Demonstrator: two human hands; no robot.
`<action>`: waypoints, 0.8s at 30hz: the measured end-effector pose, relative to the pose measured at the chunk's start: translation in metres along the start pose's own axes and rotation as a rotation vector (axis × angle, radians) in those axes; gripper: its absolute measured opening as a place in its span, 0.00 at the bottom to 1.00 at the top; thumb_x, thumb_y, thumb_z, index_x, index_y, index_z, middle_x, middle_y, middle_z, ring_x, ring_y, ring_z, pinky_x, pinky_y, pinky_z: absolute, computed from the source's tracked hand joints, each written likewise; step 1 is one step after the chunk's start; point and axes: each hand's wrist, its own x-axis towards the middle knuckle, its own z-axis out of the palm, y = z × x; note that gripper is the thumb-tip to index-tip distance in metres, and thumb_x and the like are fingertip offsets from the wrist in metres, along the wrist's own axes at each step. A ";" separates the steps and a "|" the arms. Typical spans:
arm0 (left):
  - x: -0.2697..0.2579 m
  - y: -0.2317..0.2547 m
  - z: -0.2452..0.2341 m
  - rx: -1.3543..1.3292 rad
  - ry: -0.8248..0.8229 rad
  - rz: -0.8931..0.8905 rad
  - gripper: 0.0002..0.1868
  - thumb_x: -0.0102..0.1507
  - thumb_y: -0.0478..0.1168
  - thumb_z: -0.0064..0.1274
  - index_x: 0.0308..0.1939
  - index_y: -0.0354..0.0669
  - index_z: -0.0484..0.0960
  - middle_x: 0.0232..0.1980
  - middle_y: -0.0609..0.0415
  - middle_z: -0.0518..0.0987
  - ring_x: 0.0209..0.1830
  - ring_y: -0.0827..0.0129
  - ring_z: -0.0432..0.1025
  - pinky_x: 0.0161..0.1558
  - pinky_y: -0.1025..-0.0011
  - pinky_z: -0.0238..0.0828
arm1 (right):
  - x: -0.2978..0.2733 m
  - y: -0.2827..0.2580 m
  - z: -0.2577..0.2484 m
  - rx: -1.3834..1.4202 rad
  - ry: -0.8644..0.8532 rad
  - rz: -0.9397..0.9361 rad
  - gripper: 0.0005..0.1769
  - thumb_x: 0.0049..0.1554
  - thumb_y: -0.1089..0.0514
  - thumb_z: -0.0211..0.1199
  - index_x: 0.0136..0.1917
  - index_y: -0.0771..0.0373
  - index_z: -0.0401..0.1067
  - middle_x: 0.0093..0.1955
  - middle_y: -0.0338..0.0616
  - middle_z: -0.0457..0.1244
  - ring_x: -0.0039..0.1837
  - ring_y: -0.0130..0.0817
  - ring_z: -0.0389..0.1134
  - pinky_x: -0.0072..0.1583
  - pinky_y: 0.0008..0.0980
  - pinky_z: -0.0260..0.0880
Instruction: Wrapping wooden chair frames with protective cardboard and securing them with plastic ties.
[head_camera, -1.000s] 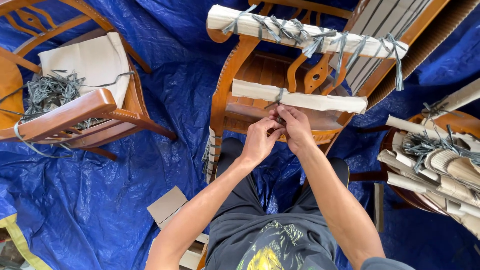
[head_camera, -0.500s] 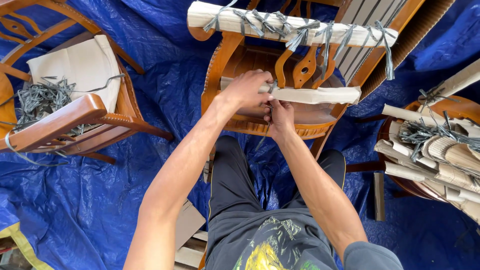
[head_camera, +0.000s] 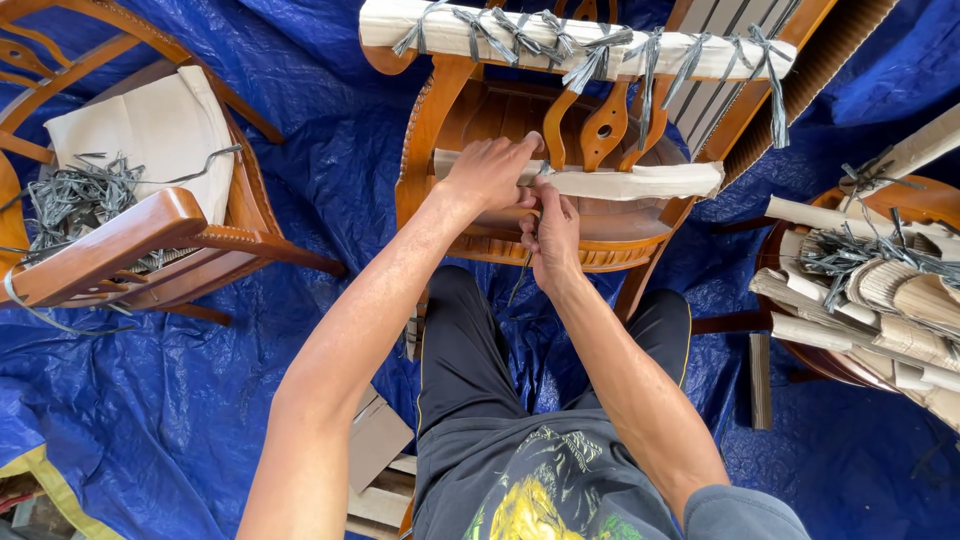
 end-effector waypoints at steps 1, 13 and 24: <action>-0.002 0.003 -0.006 -0.011 -0.041 -0.025 0.42 0.56 0.52 0.66 0.68 0.45 0.62 0.53 0.39 0.78 0.56 0.45 0.73 0.57 0.51 0.68 | 0.004 0.002 -0.001 0.001 0.010 0.002 0.13 0.61 0.47 0.61 0.44 0.58 0.66 0.39 0.33 0.61 0.33 0.20 0.57 0.30 0.21 0.49; 0.059 -0.026 0.011 -0.468 -0.187 -0.362 0.24 0.61 0.56 0.57 0.53 0.44 0.84 0.57 0.45 0.82 0.58 0.57 0.77 0.61 0.61 0.72 | 0.019 0.006 -0.014 -0.044 0.004 0.038 0.21 0.57 0.38 0.67 0.40 0.56 0.69 0.35 0.30 0.60 0.34 0.18 0.55 0.31 0.21 0.50; 0.054 -0.010 -0.004 -0.449 -0.138 -0.455 0.12 0.56 0.51 0.65 0.41 0.57 0.90 0.48 0.57 0.86 0.48 0.64 0.80 0.56 0.63 0.74 | 0.018 0.000 -0.014 -0.040 -0.029 0.056 0.20 0.57 0.39 0.67 0.42 0.55 0.70 0.37 0.30 0.62 0.34 0.17 0.55 0.32 0.21 0.50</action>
